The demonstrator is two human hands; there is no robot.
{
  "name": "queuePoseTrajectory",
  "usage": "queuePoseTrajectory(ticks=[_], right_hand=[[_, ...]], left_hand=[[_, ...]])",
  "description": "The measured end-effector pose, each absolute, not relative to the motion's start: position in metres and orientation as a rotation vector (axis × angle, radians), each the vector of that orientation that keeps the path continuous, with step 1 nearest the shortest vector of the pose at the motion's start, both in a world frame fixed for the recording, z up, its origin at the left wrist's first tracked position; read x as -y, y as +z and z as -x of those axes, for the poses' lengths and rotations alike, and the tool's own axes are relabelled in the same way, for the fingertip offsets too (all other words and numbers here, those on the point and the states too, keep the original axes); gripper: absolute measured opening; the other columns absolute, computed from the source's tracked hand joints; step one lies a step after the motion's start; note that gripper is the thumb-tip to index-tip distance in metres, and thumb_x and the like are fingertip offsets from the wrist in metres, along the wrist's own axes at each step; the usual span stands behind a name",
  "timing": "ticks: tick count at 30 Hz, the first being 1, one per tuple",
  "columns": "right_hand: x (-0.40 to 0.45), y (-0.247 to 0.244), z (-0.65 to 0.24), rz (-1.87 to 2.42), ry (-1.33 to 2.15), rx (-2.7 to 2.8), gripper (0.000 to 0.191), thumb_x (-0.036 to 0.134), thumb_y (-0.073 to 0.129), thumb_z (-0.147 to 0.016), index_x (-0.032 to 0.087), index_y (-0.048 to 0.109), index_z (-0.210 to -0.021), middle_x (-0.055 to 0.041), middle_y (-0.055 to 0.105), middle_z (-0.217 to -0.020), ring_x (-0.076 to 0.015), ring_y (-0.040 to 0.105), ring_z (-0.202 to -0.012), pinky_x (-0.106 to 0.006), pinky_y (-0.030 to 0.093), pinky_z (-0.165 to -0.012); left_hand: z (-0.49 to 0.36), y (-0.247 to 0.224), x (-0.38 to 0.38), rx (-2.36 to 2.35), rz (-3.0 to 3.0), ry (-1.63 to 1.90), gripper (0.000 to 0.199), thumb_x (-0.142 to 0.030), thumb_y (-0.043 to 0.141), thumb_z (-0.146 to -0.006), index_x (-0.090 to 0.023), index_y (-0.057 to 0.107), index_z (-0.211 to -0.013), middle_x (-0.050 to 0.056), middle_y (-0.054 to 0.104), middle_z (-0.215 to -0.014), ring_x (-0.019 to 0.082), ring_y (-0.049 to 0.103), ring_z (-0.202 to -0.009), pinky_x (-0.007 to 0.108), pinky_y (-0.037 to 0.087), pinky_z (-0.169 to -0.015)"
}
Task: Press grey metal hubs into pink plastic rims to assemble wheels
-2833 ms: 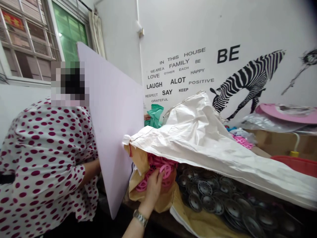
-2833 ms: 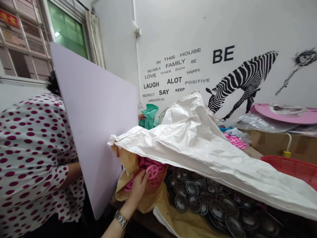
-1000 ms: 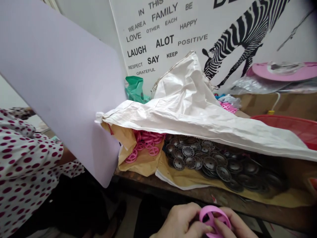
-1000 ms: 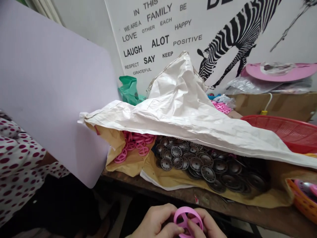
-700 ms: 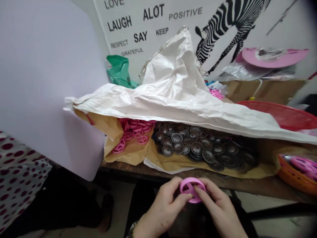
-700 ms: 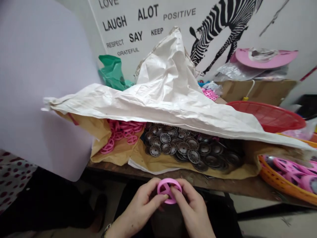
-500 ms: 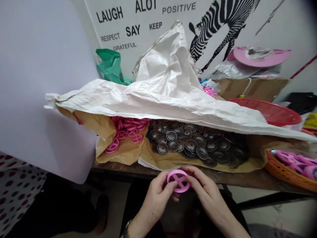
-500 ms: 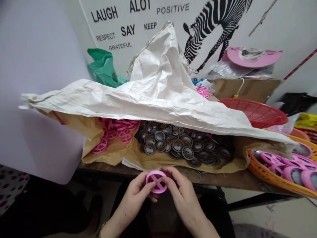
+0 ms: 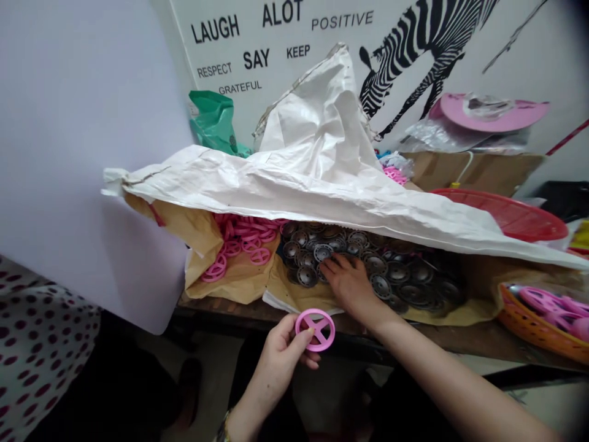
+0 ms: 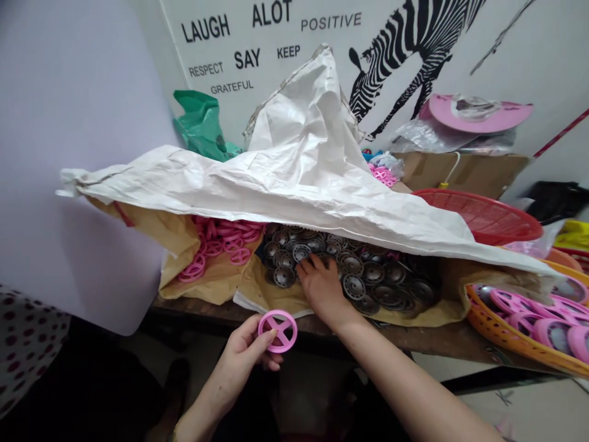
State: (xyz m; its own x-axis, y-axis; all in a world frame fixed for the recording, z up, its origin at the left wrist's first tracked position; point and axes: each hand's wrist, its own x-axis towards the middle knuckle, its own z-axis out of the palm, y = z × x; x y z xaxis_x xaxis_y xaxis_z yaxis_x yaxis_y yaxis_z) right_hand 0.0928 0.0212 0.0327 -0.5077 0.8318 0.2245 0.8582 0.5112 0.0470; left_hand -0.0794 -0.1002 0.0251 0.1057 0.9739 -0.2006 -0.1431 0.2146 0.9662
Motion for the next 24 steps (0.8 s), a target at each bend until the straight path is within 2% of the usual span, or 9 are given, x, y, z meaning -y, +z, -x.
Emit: queuePoseTrajectory(ticks=[4, 8, 12, 17, 20, 24], right_hand=[[-0.03, 0.025, -0.091, 1.447, -0.204, 2.559, 0.033, 0.009, 0.044, -0.094, 0.018, 0.068, -0.114, -0.011, 0.067, -0.127, -0.03, 0.045, -0.129, -0.048, 0.031, -0.097], [-0.027, 0.028, -0.097, 1.455, -0.185, 2.52, 0.03, 0.014, 0.045, -0.096, 0.02, 0.068, -0.114, -0.0092, 0.068, -0.125, -0.027, 0.049, -0.125, -0.045, 0.032, -0.096], [-0.019, 0.035, -0.109, 1.404, -0.046, 2.325, 0.027, 0.022, 0.047, -0.098, 0.021, 0.07, -0.113, -0.0081, 0.07, -0.12, -0.0257, 0.057, -0.112, -0.04, 0.038, -0.091], [0.004, 0.037, -0.124, 1.285, 0.456, 1.854, 0.03, 0.037, 0.051, -0.095, 0.017, 0.072, -0.094, -0.0075, 0.073, -0.092, -0.0228, 0.063, -0.087, -0.032, 0.045, -0.079], [0.026, 0.039, -0.127, 1.257, 0.826, 1.629, 0.031, 0.045, 0.057, -0.089, 0.018, 0.072, -0.092, -0.0048, 0.072, -0.088, -0.0213, 0.062, -0.082, -0.03, 0.047, -0.074], [0.051, 0.038, -0.125, 1.197, 1.12, 1.452, 0.034, 0.049, 0.063, -0.083, 0.018, 0.073, -0.093, -0.0046, 0.073, -0.087, -0.0217, 0.064, -0.082, -0.031, 0.05, -0.076]], left_hand=[[0.083, 0.025, 0.1, -1.126, -0.952, 1.081, 0.052, -0.056, 0.075, -0.074, -0.012, 0.062, -0.096, 0.002, 0.065, -0.076, 0.013, 0.065, -0.059, 0.022, 0.056, -0.053], [0.085, 0.026, 0.099, -1.142, -0.9, 1.127, 0.05, -0.053, 0.075, -0.075, -0.011, 0.062, -0.099, 0.004, 0.067, -0.08, 0.013, 0.066, -0.059, 0.023, 0.057, -0.054], [0.084, 0.025, 0.098, -1.132, -0.816, 1.167, 0.051, -0.047, 0.076, -0.076, -0.01, 0.06, -0.107, 0.005, 0.068, -0.084, 0.012, 0.066, -0.059, 0.023, 0.058, -0.055], [0.081, 0.025, 0.094, -1.093, -0.735, 1.193, 0.056, -0.046, 0.079, -0.073, -0.01, 0.058, -0.11, 0.006, 0.067, -0.086, 0.012, 0.066, -0.058, 0.023, 0.058, -0.054], [0.077, 0.028, 0.092, -1.102, -0.738, 1.181, 0.053, -0.044, 0.079, -0.074, -0.01, 0.059, -0.109, 0.004, 0.066, -0.083, 0.012, 0.065, -0.058, 0.022, 0.059, -0.054], [0.071, 0.03, 0.091, -1.124, -0.78, 1.148, 0.05, -0.044, 0.077, -0.076, -0.01, 0.06, -0.109, 0.004, 0.066, -0.084, 0.011, 0.064, -0.059, 0.021, 0.059, -0.055]])
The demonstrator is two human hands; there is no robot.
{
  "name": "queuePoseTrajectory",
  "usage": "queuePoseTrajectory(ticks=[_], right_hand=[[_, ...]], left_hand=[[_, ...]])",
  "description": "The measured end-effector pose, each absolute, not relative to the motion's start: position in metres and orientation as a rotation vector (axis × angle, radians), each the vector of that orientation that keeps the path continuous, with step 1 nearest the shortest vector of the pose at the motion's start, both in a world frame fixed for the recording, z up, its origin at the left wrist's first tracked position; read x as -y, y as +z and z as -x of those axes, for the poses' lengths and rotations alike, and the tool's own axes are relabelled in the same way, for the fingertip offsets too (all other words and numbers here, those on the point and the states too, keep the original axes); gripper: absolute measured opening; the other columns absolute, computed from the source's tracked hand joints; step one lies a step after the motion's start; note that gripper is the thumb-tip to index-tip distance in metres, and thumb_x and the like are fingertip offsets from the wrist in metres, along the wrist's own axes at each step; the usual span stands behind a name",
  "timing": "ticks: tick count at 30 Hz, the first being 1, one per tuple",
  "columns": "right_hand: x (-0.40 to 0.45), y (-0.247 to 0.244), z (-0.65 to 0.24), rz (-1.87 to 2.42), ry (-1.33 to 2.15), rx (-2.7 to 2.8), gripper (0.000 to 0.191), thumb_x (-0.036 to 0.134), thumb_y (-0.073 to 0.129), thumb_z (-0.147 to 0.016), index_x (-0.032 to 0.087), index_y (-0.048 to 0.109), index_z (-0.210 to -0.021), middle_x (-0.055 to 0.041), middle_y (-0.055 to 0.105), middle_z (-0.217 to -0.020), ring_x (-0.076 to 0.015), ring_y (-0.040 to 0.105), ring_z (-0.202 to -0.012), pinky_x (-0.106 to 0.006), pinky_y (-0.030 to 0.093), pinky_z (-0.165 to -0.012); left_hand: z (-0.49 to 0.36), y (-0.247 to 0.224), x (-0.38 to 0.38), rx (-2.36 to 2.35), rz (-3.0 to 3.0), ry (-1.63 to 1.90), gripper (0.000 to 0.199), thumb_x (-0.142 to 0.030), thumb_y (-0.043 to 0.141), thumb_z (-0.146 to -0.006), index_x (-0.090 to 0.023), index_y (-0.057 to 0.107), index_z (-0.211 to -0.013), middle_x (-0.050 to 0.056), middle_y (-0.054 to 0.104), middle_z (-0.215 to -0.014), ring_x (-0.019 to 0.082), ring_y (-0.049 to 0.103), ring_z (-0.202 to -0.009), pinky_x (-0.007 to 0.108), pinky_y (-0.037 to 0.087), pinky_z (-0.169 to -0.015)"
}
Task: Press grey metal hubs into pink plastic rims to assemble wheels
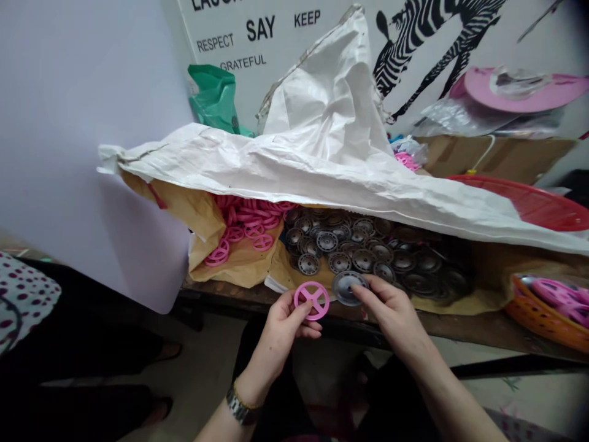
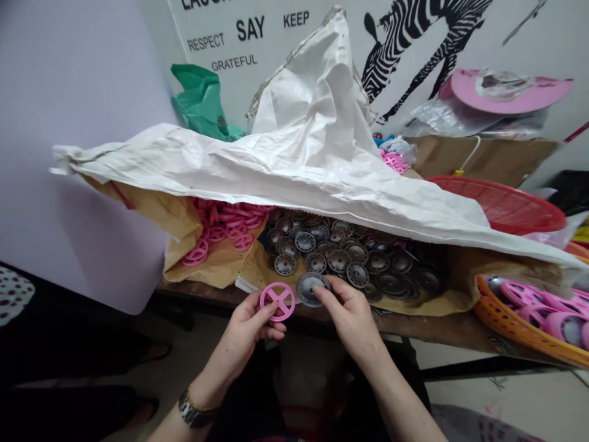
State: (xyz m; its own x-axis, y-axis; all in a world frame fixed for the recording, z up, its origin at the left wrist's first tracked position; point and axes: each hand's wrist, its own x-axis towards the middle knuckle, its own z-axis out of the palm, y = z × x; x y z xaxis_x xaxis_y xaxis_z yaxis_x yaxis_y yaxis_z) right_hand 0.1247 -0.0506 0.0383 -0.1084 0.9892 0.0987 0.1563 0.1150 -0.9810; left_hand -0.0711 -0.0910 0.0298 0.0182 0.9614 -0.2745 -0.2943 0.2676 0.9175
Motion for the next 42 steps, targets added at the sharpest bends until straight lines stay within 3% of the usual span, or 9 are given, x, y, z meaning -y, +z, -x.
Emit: queuePoseTrajectory(ticks=[6, 13, 20, 29, 36, 42], right_hand=[[0.065, 0.026, -0.115, 1.163, 1.259, 1.336, 0.035, 0.046, 0.067, -0.08, 0.019, 0.075, -0.1, -0.0068, 0.076, -0.1, -0.0244, 0.067, -0.096, -0.034, 0.051, -0.089], [0.076, 0.021, -0.111, 1.162, 1.275, 1.393, 0.035, 0.041, 0.066, -0.081, 0.02, 0.071, -0.109, -0.007, 0.073, -0.109, -0.0234, 0.066, -0.1, -0.034, 0.05, -0.089], [0.078, 0.016, -0.11, 1.141, 1.372, 1.337, 0.029, 0.036, 0.072, -0.074, 0.019, 0.067, -0.098, -0.0036, 0.071, -0.092, -0.0196, 0.064, -0.085, -0.03, 0.05, -0.078], [0.089, 0.017, -0.109, 1.115, 1.332, 1.402, 0.023, 0.039, 0.063, -0.086, 0.02, 0.07, -0.098, -0.0023, 0.07, -0.093, -0.0182, 0.062, -0.088, -0.027, 0.046, -0.081], [0.102, 0.007, -0.102, 1.174, 1.149, 1.332, 0.019, 0.037, 0.062, -0.086, 0.02, 0.068, -0.08, 0.0008, 0.063, -0.075, -0.0154, 0.055, -0.073, -0.025, 0.041, -0.07], [0.092, -0.004, -0.106, 1.199, 1.255, 1.241, 0.026, 0.043, 0.064, -0.081, 0.018, 0.068, -0.083, -0.0017, 0.064, -0.076, -0.0177, 0.055, -0.075, -0.027, 0.042, -0.071]], left_hand=[[0.06, 0.03, 0.095, -1.073, -0.895, 1.062, 0.048, -0.041, 0.074, -0.08, -0.011, 0.061, -0.115, 0.005, 0.067, -0.087, 0.012, 0.066, -0.063, 0.023, 0.059, -0.059], [0.057, 0.028, 0.1, -1.048, -0.977, 1.023, 0.038, -0.035, 0.071, -0.082, -0.013, 0.063, -0.112, 0.004, 0.065, -0.089, 0.014, 0.067, -0.068, 0.025, 0.06, -0.063], [0.059, 0.022, 0.102, -1.022, -1.138, 0.98, 0.03, -0.035, 0.06, -0.09, -0.014, 0.064, -0.112, 0.005, 0.064, -0.099, 0.014, 0.067, -0.076, 0.026, 0.06, -0.068], [0.06, 0.023, 0.103, -1.038, -1.279, 0.965, 0.027, -0.036, 0.053, -0.095, -0.015, 0.063, -0.107, 0.005, 0.063, -0.096, 0.016, 0.066, -0.075, 0.028, 0.06, -0.066], [0.05, 0.015, 0.107, -1.13, -1.434, 1.039, 0.027, -0.039, 0.051, -0.096, -0.015, 0.062, -0.091, 0.002, 0.056, -0.079, 0.014, 0.058, -0.068, 0.023, 0.056, -0.058], [0.047, 0.017, 0.103, -1.128, -1.358, 0.952, 0.028, -0.039, 0.051, -0.094, -0.016, 0.063, -0.103, 0.005, 0.061, -0.092, 0.018, 0.063, -0.077, 0.026, 0.058, -0.062]])
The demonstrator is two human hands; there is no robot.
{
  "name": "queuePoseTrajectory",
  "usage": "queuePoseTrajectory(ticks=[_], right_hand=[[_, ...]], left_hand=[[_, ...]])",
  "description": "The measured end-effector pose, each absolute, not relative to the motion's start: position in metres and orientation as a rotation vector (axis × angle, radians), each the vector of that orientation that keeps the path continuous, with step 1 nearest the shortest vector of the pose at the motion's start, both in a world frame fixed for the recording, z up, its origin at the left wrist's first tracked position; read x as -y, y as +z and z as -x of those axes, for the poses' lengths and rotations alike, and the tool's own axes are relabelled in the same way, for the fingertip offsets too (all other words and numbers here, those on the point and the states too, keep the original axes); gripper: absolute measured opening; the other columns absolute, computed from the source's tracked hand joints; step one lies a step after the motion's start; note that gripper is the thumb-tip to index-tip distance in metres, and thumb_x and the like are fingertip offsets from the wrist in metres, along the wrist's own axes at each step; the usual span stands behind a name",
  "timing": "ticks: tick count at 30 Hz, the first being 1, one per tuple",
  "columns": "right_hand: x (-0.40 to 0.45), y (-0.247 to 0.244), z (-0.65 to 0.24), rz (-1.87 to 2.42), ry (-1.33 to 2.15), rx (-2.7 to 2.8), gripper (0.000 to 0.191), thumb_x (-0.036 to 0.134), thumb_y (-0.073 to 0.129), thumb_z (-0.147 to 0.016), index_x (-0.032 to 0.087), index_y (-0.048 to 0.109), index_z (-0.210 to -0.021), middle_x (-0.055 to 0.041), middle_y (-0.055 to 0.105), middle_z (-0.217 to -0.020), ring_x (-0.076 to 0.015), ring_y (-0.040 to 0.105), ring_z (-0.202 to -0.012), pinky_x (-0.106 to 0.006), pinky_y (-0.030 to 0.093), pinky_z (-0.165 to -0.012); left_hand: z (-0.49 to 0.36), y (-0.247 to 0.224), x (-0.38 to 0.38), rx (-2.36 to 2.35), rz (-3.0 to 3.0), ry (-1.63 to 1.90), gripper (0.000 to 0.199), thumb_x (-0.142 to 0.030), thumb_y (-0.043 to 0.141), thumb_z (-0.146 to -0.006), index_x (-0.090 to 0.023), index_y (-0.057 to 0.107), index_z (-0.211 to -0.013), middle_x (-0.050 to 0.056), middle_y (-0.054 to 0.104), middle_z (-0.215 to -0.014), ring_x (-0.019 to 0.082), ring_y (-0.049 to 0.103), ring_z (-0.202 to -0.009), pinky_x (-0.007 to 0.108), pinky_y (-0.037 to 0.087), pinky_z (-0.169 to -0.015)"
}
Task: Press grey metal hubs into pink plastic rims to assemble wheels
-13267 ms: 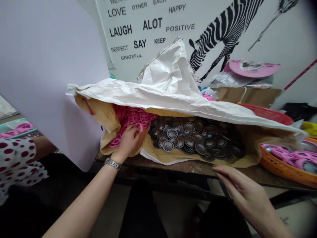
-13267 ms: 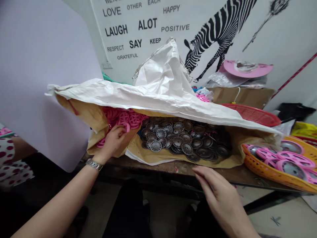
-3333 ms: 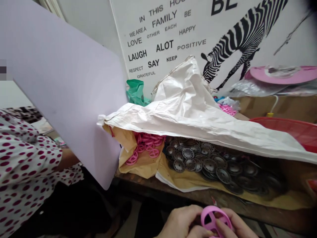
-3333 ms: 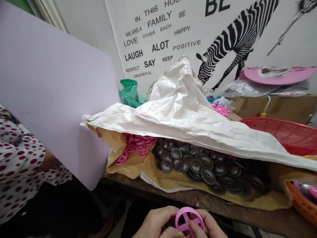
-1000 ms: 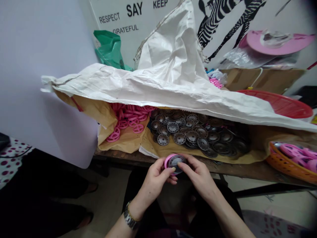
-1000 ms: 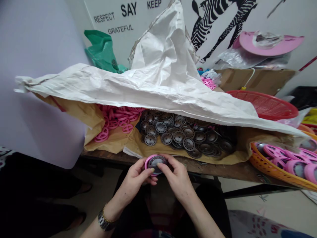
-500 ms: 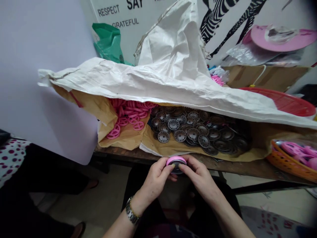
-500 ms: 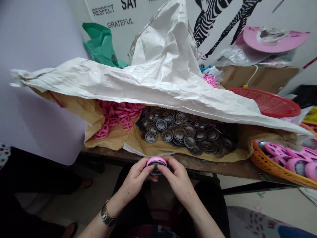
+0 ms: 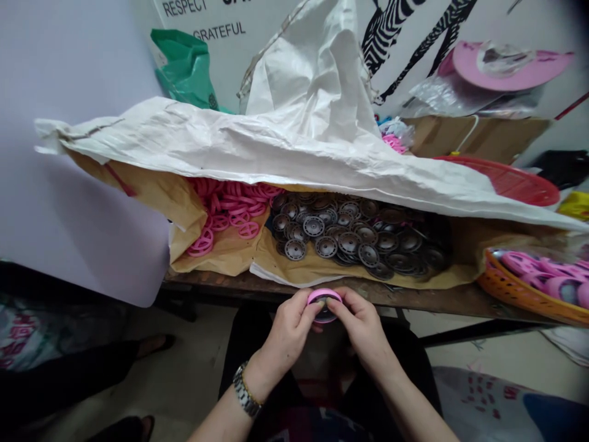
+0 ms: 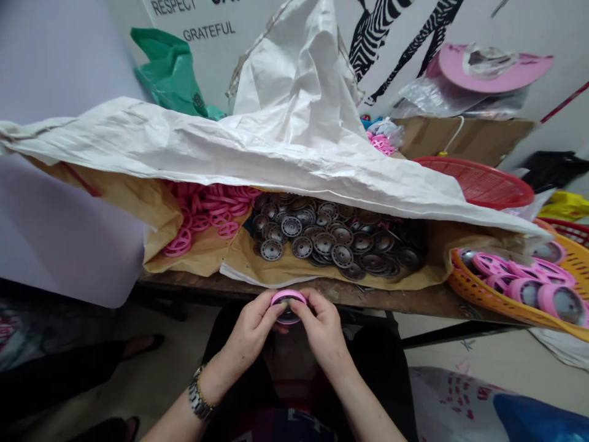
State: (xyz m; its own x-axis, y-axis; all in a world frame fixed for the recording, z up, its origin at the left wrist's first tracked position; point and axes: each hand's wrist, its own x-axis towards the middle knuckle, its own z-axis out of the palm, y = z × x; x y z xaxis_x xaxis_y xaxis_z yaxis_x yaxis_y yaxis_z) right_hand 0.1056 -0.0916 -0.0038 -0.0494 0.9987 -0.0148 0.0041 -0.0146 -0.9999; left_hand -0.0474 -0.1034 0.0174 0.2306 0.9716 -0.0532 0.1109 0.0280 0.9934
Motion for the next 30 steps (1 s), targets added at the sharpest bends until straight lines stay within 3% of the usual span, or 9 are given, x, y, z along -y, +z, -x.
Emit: queuePoseTrajectory(ticks=[5, 9, 13, 24, 27, 30], right_hand=[[0.09, -0.005, -0.108, 1.192, 1.365, 1.219, 0.027, 0.043, 0.064, -0.079, 0.018, 0.068, -0.084, -0.0024, 0.065, -0.077, -0.0183, 0.056, -0.076, -0.029, 0.043, -0.072], [0.098, 0.003, -0.107, 1.195, 1.344, 1.243, 0.019, 0.036, 0.064, -0.077, 0.019, 0.067, -0.083, -0.0009, 0.063, -0.076, -0.0178, 0.056, -0.075, -0.028, 0.045, -0.071], [0.103, 0.004, -0.11, 1.2, 1.354, 1.207, 0.01, 0.026, 0.066, -0.073, 0.019, 0.065, -0.079, 0.0017, 0.061, -0.074, -0.0155, 0.053, -0.073, -0.026, 0.042, -0.07], [0.121, 0.008, -0.133, 1.227, 1.296, 1.087, 0.003, 0.019, 0.06, -0.07, 0.018, 0.061, -0.073, 0.0034, 0.056, -0.069, -0.0134, 0.049, -0.069, -0.024, 0.039, -0.065], [0.128, 0.013, -0.143, 1.268, 1.263, 1.051, 0.002, 0.019, 0.06, -0.069, 0.019, 0.061, -0.071, 0.0034, 0.056, -0.069, -0.0133, 0.049, -0.069, -0.023, 0.038, -0.065], [0.131, 0.023, -0.166, 1.306, 1.193, 1.017, 0.003, 0.02, 0.061, -0.07, 0.019, 0.062, -0.073, 0.0035, 0.057, -0.069, -0.0134, 0.05, -0.069, -0.023, 0.04, -0.066]], left_hand=[[0.053, 0.024, 0.102, -1.185, -1.448, 0.748, 0.033, -0.03, 0.058, -0.09, -0.019, 0.058, -0.121, 0.005, 0.064, -0.098, 0.017, 0.065, -0.07, 0.027, 0.057, -0.063], [0.055, 0.018, 0.102, -1.224, -1.534, 0.723, 0.031, -0.027, 0.057, -0.089, -0.022, 0.06, -0.119, 0.005, 0.068, -0.098, 0.019, 0.066, -0.079, 0.025, 0.055, -0.068], [0.054, 0.009, 0.099, -1.24, -1.457, 0.717, 0.036, -0.034, 0.061, -0.087, -0.02, 0.06, -0.12, 0.007, 0.069, -0.1, 0.021, 0.066, -0.077, 0.027, 0.056, -0.066], [0.036, -0.019, 0.106, -1.089, -1.408, 0.664, 0.049, -0.051, 0.055, -0.091, -0.022, 0.057, -0.13, 0.008, 0.072, -0.107, 0.022, 0.069, -0.073, 0.031, 0.06, -0.066], [0.024, -0.018, 0.103, -1.111, -1.456, 0.664, 0.054, -0.053, 0.058, -0.088, -0.024, 0.057, -0.134, 0.008, 0.066, -0.13, 0.028, 0.07, -0.098, 0.034, 0.061, -0.08], [0.014, -0.02, 0.1, -1.075, -1.512, 0.69, 0.059, -0.053, 0.062, -0.085, -0.027, 0.056, -0.137, 0.006, 0.06, -0.139, 0.029, 0.06, -0.123, 0.036, 0.053, -0.1]])
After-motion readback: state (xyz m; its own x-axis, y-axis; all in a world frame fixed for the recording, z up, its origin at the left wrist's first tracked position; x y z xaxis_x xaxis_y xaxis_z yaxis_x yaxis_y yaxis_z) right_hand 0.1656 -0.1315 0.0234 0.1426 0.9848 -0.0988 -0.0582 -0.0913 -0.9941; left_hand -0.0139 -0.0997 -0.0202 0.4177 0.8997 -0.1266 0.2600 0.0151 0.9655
